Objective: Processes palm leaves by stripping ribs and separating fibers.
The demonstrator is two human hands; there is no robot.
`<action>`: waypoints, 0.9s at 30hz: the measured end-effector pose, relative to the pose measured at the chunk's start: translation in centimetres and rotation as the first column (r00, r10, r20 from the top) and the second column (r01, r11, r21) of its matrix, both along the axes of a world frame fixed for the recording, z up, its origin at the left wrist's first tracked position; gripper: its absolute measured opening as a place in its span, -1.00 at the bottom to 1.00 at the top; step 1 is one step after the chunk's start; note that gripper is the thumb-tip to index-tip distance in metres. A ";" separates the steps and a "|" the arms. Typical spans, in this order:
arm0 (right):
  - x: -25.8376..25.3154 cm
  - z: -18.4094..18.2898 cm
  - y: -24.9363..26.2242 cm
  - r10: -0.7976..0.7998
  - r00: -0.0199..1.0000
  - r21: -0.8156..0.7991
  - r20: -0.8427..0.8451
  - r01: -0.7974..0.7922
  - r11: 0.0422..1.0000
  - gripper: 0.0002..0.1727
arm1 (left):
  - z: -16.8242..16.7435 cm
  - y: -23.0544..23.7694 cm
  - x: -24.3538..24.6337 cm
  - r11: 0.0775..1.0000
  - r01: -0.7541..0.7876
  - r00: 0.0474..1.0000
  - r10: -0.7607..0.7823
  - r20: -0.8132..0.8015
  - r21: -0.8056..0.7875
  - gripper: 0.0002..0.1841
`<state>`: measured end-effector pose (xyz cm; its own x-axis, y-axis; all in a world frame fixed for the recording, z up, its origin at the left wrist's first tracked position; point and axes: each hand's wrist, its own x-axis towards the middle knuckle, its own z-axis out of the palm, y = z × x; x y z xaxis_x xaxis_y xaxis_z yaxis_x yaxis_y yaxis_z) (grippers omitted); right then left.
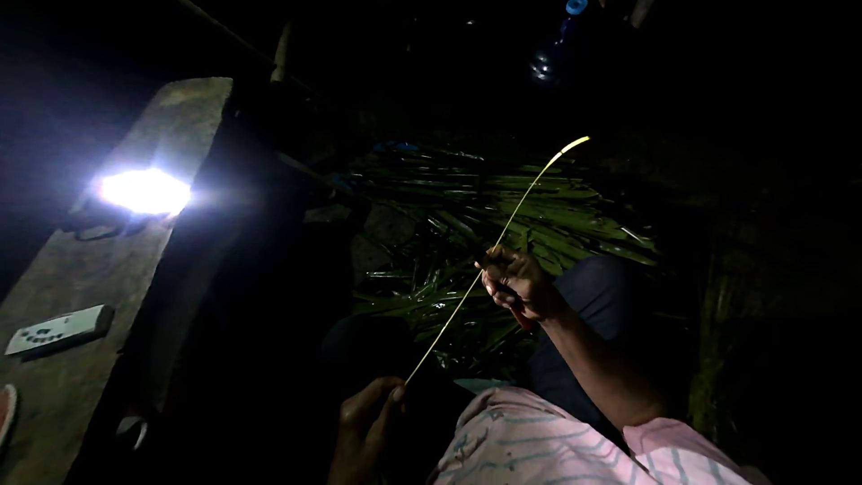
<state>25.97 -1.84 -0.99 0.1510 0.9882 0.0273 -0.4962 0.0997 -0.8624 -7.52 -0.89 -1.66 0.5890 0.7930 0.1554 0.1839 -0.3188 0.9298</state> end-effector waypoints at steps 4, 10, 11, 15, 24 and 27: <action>1.0 0.0 0.2 -0.042 0.999 -0.005 -0.013 0.042 0.999 -0.88 | -0.1 0.2 -0.8 1.000 0.014 1.000 -0.014 0.006 -0.009 -0.78; 1.6 0.2 0.5 -0.046 0.999 0.009 -0.001 0.046 0.999 -0.87 | -0.1 0.1 -1.6 0.999 0.027 1.000 -0.027 0.002 -0.025 -0.79; 1.9 0.1 0.6 -0.060 0.998 0.009 -0.002 0.060 0.998 -0.87 | 0.0 0.0 -1.8 0.999 0.021 1.000 -0.021 -0.006 -0.029 -0.80; 3.0 0.3 0.9 -0.121 0.993 0.019 0.010 0.121 0.992 -0.87 | 0.1 -0.1 -2.6 0.999 -0.005 0.999 0.004 -0.040 -0.042 -0.78; 5.0 0.4 1.2 -0.163 0.987 0.089 0.003 0.162 0.983 -0.84 | 0.1 -0.4 -3.9 0.996 -0.066 0.998 0.066 -0.011 -0.066 -0.83; 4.0 0.2 1.1 -0.126 0.992 0.069 0.020 0.125 0.990 -0.83 | 0.2 -0.3 -3.8 0.996 -0.070 0.997 0.068 -0.029 -0.055 -0.84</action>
<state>30.00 -0.70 -0.78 0.2722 0.9572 0.0980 -0.4553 0.2179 -0.8633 -11.31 -1.23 -1.48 0.5359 0.8390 0.0946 0.2290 -0.2523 0.9401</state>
